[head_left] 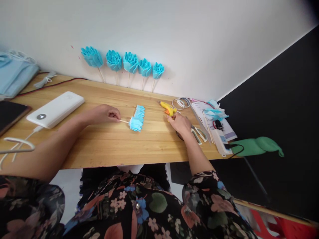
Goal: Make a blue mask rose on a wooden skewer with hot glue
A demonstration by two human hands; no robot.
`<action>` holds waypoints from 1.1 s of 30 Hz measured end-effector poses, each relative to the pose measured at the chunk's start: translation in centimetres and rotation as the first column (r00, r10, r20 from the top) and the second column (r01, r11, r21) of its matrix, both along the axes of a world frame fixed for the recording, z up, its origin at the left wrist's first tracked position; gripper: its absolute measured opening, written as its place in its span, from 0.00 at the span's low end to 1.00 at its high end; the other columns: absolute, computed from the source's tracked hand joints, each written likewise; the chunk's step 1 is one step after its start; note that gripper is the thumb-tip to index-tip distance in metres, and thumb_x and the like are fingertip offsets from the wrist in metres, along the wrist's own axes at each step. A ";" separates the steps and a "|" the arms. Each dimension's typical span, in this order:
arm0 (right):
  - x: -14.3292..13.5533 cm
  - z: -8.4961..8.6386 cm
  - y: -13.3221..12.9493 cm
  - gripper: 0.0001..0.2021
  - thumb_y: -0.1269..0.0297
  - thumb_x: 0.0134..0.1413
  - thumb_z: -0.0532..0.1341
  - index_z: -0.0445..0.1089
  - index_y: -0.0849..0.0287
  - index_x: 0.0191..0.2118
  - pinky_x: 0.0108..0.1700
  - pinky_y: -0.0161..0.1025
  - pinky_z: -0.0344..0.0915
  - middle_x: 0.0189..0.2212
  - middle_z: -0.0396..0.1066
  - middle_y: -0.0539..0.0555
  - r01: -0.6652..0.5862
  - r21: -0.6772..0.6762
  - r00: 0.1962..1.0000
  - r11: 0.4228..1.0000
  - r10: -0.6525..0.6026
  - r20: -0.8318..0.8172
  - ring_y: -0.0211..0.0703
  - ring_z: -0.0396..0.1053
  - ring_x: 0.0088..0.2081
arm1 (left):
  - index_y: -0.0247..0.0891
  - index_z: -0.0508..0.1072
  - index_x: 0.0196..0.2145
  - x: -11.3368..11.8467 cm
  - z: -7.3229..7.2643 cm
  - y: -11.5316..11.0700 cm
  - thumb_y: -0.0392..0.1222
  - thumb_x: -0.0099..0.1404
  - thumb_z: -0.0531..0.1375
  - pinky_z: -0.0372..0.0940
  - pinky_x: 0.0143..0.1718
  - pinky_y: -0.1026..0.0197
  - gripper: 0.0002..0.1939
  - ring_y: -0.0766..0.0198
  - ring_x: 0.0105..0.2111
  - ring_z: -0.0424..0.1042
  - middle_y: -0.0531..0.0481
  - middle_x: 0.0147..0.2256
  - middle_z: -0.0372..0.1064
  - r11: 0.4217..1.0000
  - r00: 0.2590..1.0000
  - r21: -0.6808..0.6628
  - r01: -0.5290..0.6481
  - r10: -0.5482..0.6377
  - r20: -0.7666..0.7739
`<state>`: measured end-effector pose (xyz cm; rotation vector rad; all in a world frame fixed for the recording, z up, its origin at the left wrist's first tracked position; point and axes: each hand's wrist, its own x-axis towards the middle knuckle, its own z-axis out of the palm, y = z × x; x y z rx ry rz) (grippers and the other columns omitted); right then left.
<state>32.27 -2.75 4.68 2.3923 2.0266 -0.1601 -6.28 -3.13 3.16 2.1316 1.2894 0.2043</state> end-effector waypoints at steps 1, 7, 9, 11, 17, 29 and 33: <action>0.0 0.0 0.1 0.25 0.44 0.67 0.56 0.75 0.59 0.53 0.48 0.47 0.68 0.49 0.81 0.68 0.002 -0.002 1.000 1.000 -0.002 -0.016 0.63 0.79 0.52 | 0.38 0.79 0.38 0.0 -0.1 0.1 0.60 0.61 0.58 0.61 0.34 0.63 0.23 0.59 0.33 0.72 0.49 0.33 0.76 1.000 1.000 -0.001 0.004 -0.004 0.010; 1.1 -0.8 0.9 0.12 0.57 0.62 0.61 0.77 0.59 0.42 0.43 0.41 0.67 0.44 0.83 0.63 0.062 0.055 0.981 0.997 -0.051 -0.186 0.54 0.79 0.48 | 0.38 0.81 0.42 -0.1 -0.3 0.3 0.60 0.62 0.60 0.63 0.37 0.62 0.24 0.59 0.35 0.72 0.48 0.36 0.78 1.000 0.999 0.017 0.026 -0.027 0.027; 1.5 -1.1 1.1 0.10 0.58 0.60 0.62 0.75 0.58 0.38 0.35 0.36 0.65 0.37 0.82 0.59 0.103 0.051 0.907 0.993 -0.072 -0.416 0.46 0.77 0.38 | 0.38 0.82 0.41 0.0 -0.2 0.2 0.60 0.62 0.60 0.63 0.38 0.61 0.23 0.58 0.36 0.73 0.48 0.37 0.79 0.999 0.999 0.024 0.021 -0.022 0.033; 1.6 -1.3 1.3 0.10 0.56 0.57 0.64 0.73 0.58 0.37 0.27 0.32 0.58 0.30 0.80 0.54 0.111 -0.001 0.702 0.994 -0.079 -0.708 0.38 0.70 0.28 | 0.38 0.82 0.40 0.1 -0.1 0.2 0.59 0.61 0.61 0.64 0.39 0.61 0.23 0.57 0.36 0.73 0.47 0.38 0.79 1.000 0.999 0.024 0.019 -0.020 0.040; 0.2 -0.1 1.6 0.18 0.55 0.38 0.76 0.74 0.56 0.35 0.24 0.29 0.60 0.28 0.73 0.47 0.053 0.042 0.122 0.998 0.035 -0.992 0.32 0.65 0.26 | 0.38 0.81 0.39 0.1 -0.2 0.2 0.58 0.62 0.60 0.65 0.42 0.60 0.22 0.56 0.39 0.75 0.46 0.40 0.80 0.999 0.998 0.025 0.027 -0.028 0.063; -4.0 0.0 3.8 0.19 0.59 0.52 0.76 0.63 0.54 0.33 0.22 0.27 0.58 0.26 0.65 0.41 -0.076 -0.088 -0.303 0.993 -0.107 -0.947 0.27 0.56 0.21 | 0.39 0.81 0.38 0.2 -0.4 0.2 0.57 0.64 0.59 0.64 0.41 0.60 0.19 0.57 0.38 0.75 0.47 0.39 0.80 0.998 0.994 0.031 0.050 -0.053 0.096; -4.7 -1.3 3.9 0.17 0.56 0.55 0.73 0.64 0.53 0.36 0.23 0.27 0.58 0.26 0.68 0.41 -0.078 -0.094 -0.327 0.993 -0.115 -0.938 0.28 0.57 0.20 | 0.38 0.81 0.38 0.2 -0.2 -0.1 0.56 0.65 0.59 0.63 0.39 0.61 0.19 0.58 0.37 0.75 0.47 0.38 0.80 0.997 0.992 0.055 0.059 -0.065 0.107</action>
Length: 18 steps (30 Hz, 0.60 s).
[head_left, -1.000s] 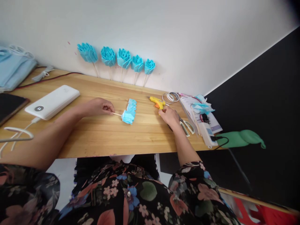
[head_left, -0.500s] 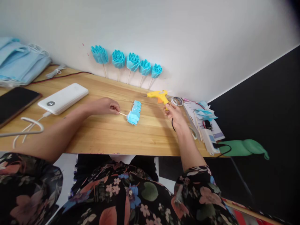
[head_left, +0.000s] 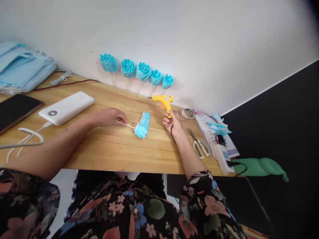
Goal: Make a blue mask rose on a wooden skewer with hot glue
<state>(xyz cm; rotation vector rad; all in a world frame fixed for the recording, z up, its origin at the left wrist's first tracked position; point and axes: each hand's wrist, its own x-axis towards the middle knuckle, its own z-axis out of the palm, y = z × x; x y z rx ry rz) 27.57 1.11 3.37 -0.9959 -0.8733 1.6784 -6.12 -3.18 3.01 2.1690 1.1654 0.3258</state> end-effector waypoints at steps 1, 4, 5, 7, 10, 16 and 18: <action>-0.1 -0.3 -0.1 0.16 0.55 0.56 0.73 0.65 0.53 0.37 0.23 0.28 0.59 0.27 0.71 0.42 0.005 0.003 1.000 1.000 -0.006 0.016 0.28 0.59 0.21 | 0.38 0.81 0.38 0.0 0.1 -0.1 0.56 0.65 0.59 0.63 0.39 0.61 0.19 0.59 0.37 0.75 0.46 0.38 0.80 1.000 1.000 0.000 0.000 0.000 -0.001; -0.2 -0.8 -0.6 0.16 0.48 0.58 0.69 0.67 0.53 0.38 0.25 0.31 0.61 0.31 0.77 0.47 0.001 0.011 0.994 1.000 -0.002 0.106 0.32 0.63 0.23 | 0.38 0.81 0.38 0.1 0.4 -0.2 0.55 0.66 0.59 0.63 0.39 0.62 0.18 0.59 0.37 0.75 0.47 0.38 0.81 1.000 1.000 -0.007 -0.004 0.004 -0.014; -0.2 -0.8 -0.8 0.16 0.47 0.59 0.68 0.68 0.53 0.38 0.25 0.32 0.61 0.31 0.78 0.48 -0.011 0.016 0.991 1.000 0.009 0.132 0.33 0.63 0.24 | 0.38 0.81 0.38 0.1 0.4 -0.2 0.55 0.66 0.59 0.63 0.39 0.62 0.18 0.59 0.37 0.75 0.47 0.38 0.81 1.000 1.000 -0.009 -0.007 0.007 -0.020; -0.2 -0.8 -1.1 0.15 0.49 0.58 0.68 0.68 0.53 0.39 0.24 0.32 0.61 0.32 0.78 0.49 -0.046 0.027 0.989 0.999 0.041 0.143 0.34 0.65 0.25 | 0.38 0.81 0.38 0.1 0.4 -0.2 0.54 0.66 0.59 0.63 0.39 0.62 0.18 0.59 0.37 0.75 0.47 0.38 0.81 1.000 0.999 -0.020 -0.014 0.013 -0.032; 0.0 -0.9 -1.3 0.14 0.57 0.52 0.72 0.68 0.53 0.38 0.24 0.30 0.60 0.34 0.77 0.48 -0.090 0.052 0.994 0.995 0.086 0.073 0.34 0.67 0.27 | 0.37 0.81 0.38 0.1 0.4 -0.3 0.54 0.66 0.59 0.64 0.40 0.61 0.18 0.58 0.37 0.75 0.46 0.39 0.80 0.999 0.999 -0.040 -0.022 0.021 -0.038; 0.2 -1.3 -1.2 0.17 0.59 0.47 0.77 0.70 0.53 0.38 0.23 0.27 0.60 0.34 0.74 0.47 -0.096 0.056 0.995 0.994 0.098 -0.025 0.31 0.65 0.27 | 0.37 0.81 0.39 0.1 0.6 -0.4 0.56 0.65 0.59 0.64 0.40 0.60 0.19 0.57 0.38 0.75 0.45 0.39 0.80 0.997 0.999 -0.066 -0.042 0.040 -0.033; 0.1 -1.3 -1.2 0.17 0.58 0.49 0.76 0.69 0.53 0.37 0.23 0.27 0.59 0.33 0.74 0.46 -0.078 0.050 0.997 0.996 0.079 -0.019 0.31 0.64 0.27 | 0.37 0.81 0.39 0.1 0.6 -0.4 0.56 0.65 0.59 0.64 0.40 0.60 0.19 0.57 0.38 0.75 0.45 0.40 0.80 0.997 0.999 -0.067 -0.041 0.038 -0.035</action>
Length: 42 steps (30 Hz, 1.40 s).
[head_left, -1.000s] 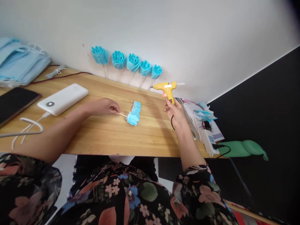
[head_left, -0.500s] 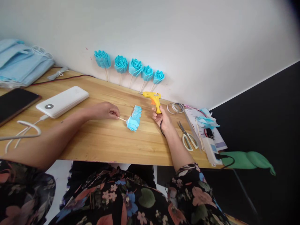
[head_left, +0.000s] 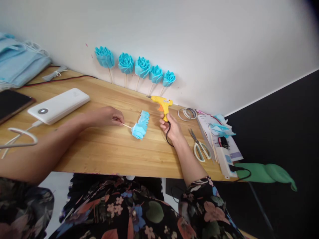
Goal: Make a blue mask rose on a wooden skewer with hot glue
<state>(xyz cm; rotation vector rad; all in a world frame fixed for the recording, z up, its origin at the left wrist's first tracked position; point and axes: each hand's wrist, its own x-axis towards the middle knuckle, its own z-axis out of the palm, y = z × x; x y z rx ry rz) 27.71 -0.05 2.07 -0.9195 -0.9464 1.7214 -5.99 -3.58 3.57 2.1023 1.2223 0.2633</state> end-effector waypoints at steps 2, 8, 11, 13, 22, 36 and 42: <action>0.0 0.1 0.0 0.15 0.58 0.52 0.74 0.68 0.53 0.37 0.23 0.28 0.60 0.34 0.74 0.47 0.032 0.010 0.999 0.999 -0.033 0.012 0.31 0.64 0.28 | 0.38 0.81 0.39 0.0 -0.1 0.1 0.56 0.65 0.59 0.64 0.40 0.60 0.19 0.57 0.37 0.75 0.46 0.39 0.80 1.000 1.000 0.003 0.000 0.000 0.000; 0.0 0.7 0.2 0.10 0.62 0.52 0.69 0.67 0.52 0.35 0.28 0.30 0.65 0.35 0.73 0.48 0.098 0.017 0.995 0.995 -0.098 0.031 0.35 0.67 0.33 | 0.39 0.81 0.38 -0.1 -0.2 0.2 0.56 0.65 0.60 0.64 0.41 0.62 0.18 0.58 0.38 0.75 0.48 0.39 0.81 0.999 0.999 0.032 0.024 -0.025 0.021; -0.1 1.8 0.6 0.11 0.64 0.48 0.69 0.67 0.53 0.35 0.29 0.32 0.67 0.34 0.72 0.48 0.075 0.034 0.995 0.997 -0.077 0.067 0.37 0.67 0.33 | 0.38 0.81 0.38 -0.1 -0.2 0.1 0.57 0.65 0.60 0.64 0.42 0.61 0.19 0.58 0.38 0.74 0.47 0.39 0.80 1.000 1.000 0.025 0.001 -0.002 0.024; -0.3 2.8 1.0 0.12 0.58 0.52 0.69 0.65 0.52 0.32 0.29 0.33 0.67 0.29 0.68 0.48 0.054 0.080 0.989 0.995 -0.064 0.133 0.37 0.65 0.31 | 0.38 0.81 0.38 -0.1 -0.2 0.1 0.57 0.65 0.60 0.64 0.41 0.61 0.20 0.58 0.38 0.74 0.47 0.39 0.80 1.000 1.000 0.024 -0.001 0.000 0.028; -0.6 1.0 0.7 0.20 0.45 0.51 0.71 0.77 0.55 0.41 0.26 0.34 0.60 0.15 0.53 0.40 -0.096 0.153 0.967 0.984 0.056 0.250 0.34 0.56 0.20 | 0.38 0.81 0.37 0.0 -0.1 0.1 0.56 0.65 0.60 0.64 0.43 0.61 0.19 0.58 0.38 0.73 0.47 0.38 0.79 1.000 1.000 0.006 0.006 -0.006 0.027; 0.3 -0.4 0.6 0.27 0.39 0.46 0.73 0.79 0.55 0.44 0.31 0.35 0.70 0.40 0.81 0.55 -0.068 0.202 0.907 0.977 -0.024 0.421 0.41 0.73 0.36 | 0.39 0.82 0.43 -0.1 -0.2 -0.3 0.59 0.65 0.60 0.63 0.38 0.61 0.22 0.56 0.38 0.74 0.47 0.39 0.80 0.999 0.999 -0.011 -0.040 0.041 0.020; 1.0 -0.2 0.5 0.30 0.29 0.54 0.64 0.78 0.56 0.34 0.30 0.36 0.66 0.26 0.73 0.51 -0.186 0.276 0.843 0.943 0.009 0.537 0.37 0.65 0.27 | 0.40 0.82 0.43 -0.3 -0.5 -0.2 0.60 0.66 0.60 0.63 0.39 0.60 0.22 0.56 0.38 0.74 0.47 0.40 0.80 0.999 0.999 -0.001 -0.039 0.039 0.022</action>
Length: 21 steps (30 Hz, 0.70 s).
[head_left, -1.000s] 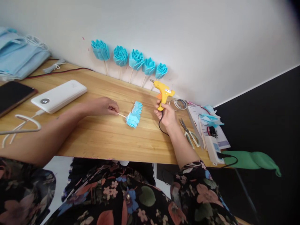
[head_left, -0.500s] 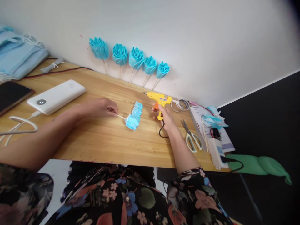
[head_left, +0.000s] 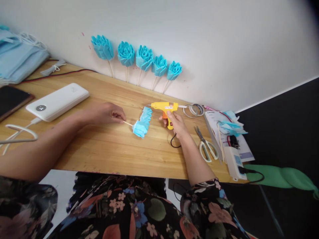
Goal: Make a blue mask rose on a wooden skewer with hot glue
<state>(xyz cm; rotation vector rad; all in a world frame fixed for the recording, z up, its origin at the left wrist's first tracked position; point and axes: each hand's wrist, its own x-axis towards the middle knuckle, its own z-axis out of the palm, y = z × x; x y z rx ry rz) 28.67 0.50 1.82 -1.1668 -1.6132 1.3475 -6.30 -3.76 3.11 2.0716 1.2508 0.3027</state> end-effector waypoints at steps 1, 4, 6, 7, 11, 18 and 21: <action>0.2 0.2 0.0 0.30 0.28 0.54 0.63 0.78 0.56 0.32 0.30 0.36 0.65 0.25 0.71 0.51 -0.018 0.008 0.999 1.000 0.017 0.029 0.37 0.64 0.26 | 0.40 0.82 0.43 0.0 0.0 0.0 0.60 0.66 0.61 0.63 0.39 0.60 0.22 0.56 0.38 0.74 0.47 0.40 0.80 1.000 1.000 -0.004 -0.001 0.001 -0.002; 0.8 1.0 0.1 0.33 0.25 0.51 0.63 0.76 0.56 0.28 0.28 0.36 0.62 0.21 0.68 0.50 -0.037 -0.002 0.995 0.999 0.037 0.095 0.37 0.62 0.24 | 0.40 0.82 0.44 -0.1 -0.1 0.1 0.59 0.66 0.61 0.63 0.39 0.61 0.21 0.56 0.39 0.74 0.47 0.41 0.80 1.000 1.000 -0.013 -0.003 0.003 -0.002; 1.0 1.4 0.2 0.34 0.23 0.48 0.63 0.75 0.56 0.27 0.27 0.36 0.59 0.20 0.66 0.49 -0.043 -0.013 0.991 0.999 0.045 0.126 0.36 0.60 0.24 | 0.40 0.82 0.44 -0.1 0.0 0.1 0.59 0.66 0.61 0.63 0.39 0.61 0.21 0.56 0.39 0.75 0.47 0.41 0.80 1.000 1.000 -0.016 0.004 -0.004 -0.001; 1.1 1.6 0.2 0.35 0.23 0.48 0.62 0.74 0.56 0.27 0.27 0.36 0.58 0.19 0.65 0.49 -0.051 -0.017 0.989 0.999 0.052 0.139 0.36 0.60 0.23 | 0.40 0.82 0.44 -0.1 0.0 0.1 0.59 0.66 0.61 0.63 0.39 0.61 0.21 0.56 0.39 0.75 0.47 0.41 0.80 1.000 1.000 -0.016 0.008 -0.008 -0.002; 1.2 1.9 0.2 0.34 0.24 0.48 0.64 0.73 0.57 0.29 0.27 0.36 0.56 0.18 0.62 0.48 -0.069 -0.027 0.986 0.997 0.073 0.151 0.36 0.58 0.23 | 0.39 0.82 0.43 0.0 0.1 0.0 0.59 0.66 0.60 0.63 0.38 0.61 0.22 0.57 0.39 0.75 0.47 0.40 0.81 1.000 1.000 -0.001 0.007 -0.007 -0.005; 1.2 2.0 0.2 0.35 0.23 0.48 0.62 0.73 0.57 0.28 0.26 0.37 0.55 0.17 0.61 0.47 -0.074 -0.015 0.981 0.997 0.076 0.177 0.35 0.56 0.22 | 0.38 0.82 0.41 -0.1 -0.1 0.2 0.57 0.68 0.59 0.62 0.37 0.62 0.20 0.59 0.37 0.74 0.47 0.39 0.80 0.997 0.998 0.038 0.065 -0.066 0.020; 1.1 2.0 0.2 0.35 0.23 0.47 0.63 0.71 0.57 0.25 0.27 0.37 0.56 0.18 0.61 0.48 -0.083 -0.013 0.976 0.996 0.084 0.198 0.35 0.57 0.22 | 0.38 0.81 0.41 -0.1 -0.1 0.1 0.55 0.69 0.59 0.62 0.38 0.63 0.19 0.59 0.38 0.74 0.47 0.39 0.80 0.997 0.998 0.042 0.067 -0.067 0.004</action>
